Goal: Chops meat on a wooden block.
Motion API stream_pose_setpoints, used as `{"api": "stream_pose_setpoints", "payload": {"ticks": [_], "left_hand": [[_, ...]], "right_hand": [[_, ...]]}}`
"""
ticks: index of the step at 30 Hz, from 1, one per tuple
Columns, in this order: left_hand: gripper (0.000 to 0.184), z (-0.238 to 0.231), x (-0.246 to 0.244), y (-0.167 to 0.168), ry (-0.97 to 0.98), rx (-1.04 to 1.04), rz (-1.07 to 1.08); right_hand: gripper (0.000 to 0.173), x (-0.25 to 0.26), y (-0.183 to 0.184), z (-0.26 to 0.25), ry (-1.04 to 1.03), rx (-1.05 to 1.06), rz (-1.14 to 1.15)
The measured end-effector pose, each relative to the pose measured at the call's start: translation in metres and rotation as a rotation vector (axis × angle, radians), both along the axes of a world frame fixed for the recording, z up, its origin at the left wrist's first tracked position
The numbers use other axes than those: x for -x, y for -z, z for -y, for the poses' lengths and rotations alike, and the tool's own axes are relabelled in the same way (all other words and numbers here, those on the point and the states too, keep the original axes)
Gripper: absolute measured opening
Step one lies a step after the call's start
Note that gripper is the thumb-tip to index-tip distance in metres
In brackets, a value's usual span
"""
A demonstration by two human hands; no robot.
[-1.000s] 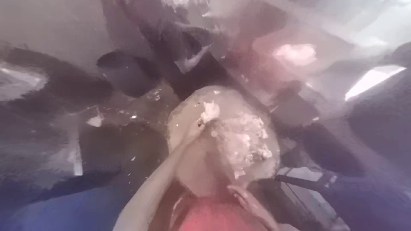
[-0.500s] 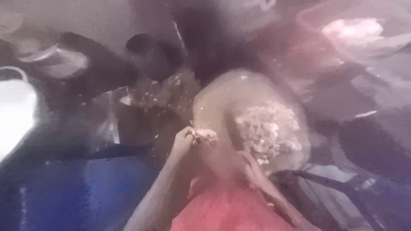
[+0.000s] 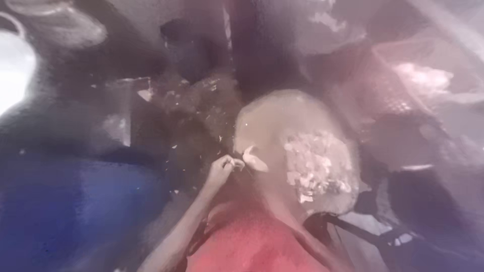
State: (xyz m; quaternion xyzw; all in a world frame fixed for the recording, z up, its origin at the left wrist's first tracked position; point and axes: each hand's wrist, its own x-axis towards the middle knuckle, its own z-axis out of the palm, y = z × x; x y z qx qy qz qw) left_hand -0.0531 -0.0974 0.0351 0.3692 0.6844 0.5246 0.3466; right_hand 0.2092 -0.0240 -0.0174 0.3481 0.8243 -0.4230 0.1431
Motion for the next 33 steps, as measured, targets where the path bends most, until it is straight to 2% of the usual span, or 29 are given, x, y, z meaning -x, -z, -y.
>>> {"api": "stream_pose_setpoints", "payload": {"ticks": [2, 4, 6, 7, 10, 12, 16, 18, 20, 22, 23, 25, 27, 28, 31, 33], "left_hand": [[0.019, 0.014, -0.008, -0.012, 0.041, -0.136, 0.27], [0.016, 0.013, -0.016, -0.01, -0.031, -0.233, 0.611], [0.017, 0.008, -0.021, 0.009, -0.219, -0.184, 0.855], [0.019, 0.005, -0.02, 0.025, -0.299, -0.106, 0.87], [0.024, 0.013, -0.019, 0.093, -0.393, 0.206, 0.694], [0.025, 0.024, -0.024, 0.111, -0.327, 0.293, 0.599], [0.023, 0.046, -0.042, 0.107, -0.194, 0.369, 0.582], [0.023, 0.047, -0.045, 0.108, -0.159, 0.383, 0.555], [0.023, 0.053, -0.054, 0.108, -0.14, 0.4, 0.525], [0.024, 0.053, -0.057, 0.106, -0.121, 0.414, 0.502], [0.023, 0.052, -0.056, 0.106, -0.117, 0.403, 0.508], [0.024, 0.049, -0.056, 0.105, -0.123, 0.403, 0.51], [0.025, 0.049, -0.057, 0.105, -0.126, 0.398, 0.507], [0.025, 0.051, -0.057, 0.107, -0.125, 0.394, 0.508], [0.025, 0.054, -0.055, 0.11, -0.116, 0.373, 0.487], [0.022, 0.051, -0.056, 0.11, -0.101, 0.379, 0.481]], "right_hand": [[0.052, -0.03, -0.001, 0.003, 0.098, 0.106, -0.093], [0.052, -0.042, -0.007, -0.005, 0.262, 0.154, -0.25], [0.048, -0.039, -0.017, -0.01, 0.363, 0.082, -0.364], [0.047, -0.033, -0.024, -0.013, 0.378, 0.009, -0.391], [0.045, -0.023, -0.038, -0.012, 0.415, -0.12, -0.496], [0.042, -0.023, -0.041, -0.005, 0.418, -0.062, -0.495], [0.043, -0.034, -0.017, -0.003, 0.267, 0.112, -0.287], [0.045, -0.024, -0.029, -0.008, 0.249, 0.111, -0.281], [0.041, -0.012, -0.064, 0.004, 0.251, 0.078, -0.394], [0.032, 0.002, -0.086, 0.013, 0.266, -0.002, -0.622], [0.03, 0.007, -0.083, 0.015, 0.274, -0.02, -0.664], [0.033, 0.005, -0.041, 0.008, 0.205, -0.006, -0.584], [0.039, 0.004, -0.003, -0.009, 0.107, 0.115, -0.46], [0.04, 0.005, -0.002, -0.012, 0.102, 0.167, -0.423], [0.04, 0.014, -0.044, -0.002, 0.115, 0.151, -0.427], [0.034, 0.02, -0.07, 0.01, 0.166, 0.112, -0.557]]}}
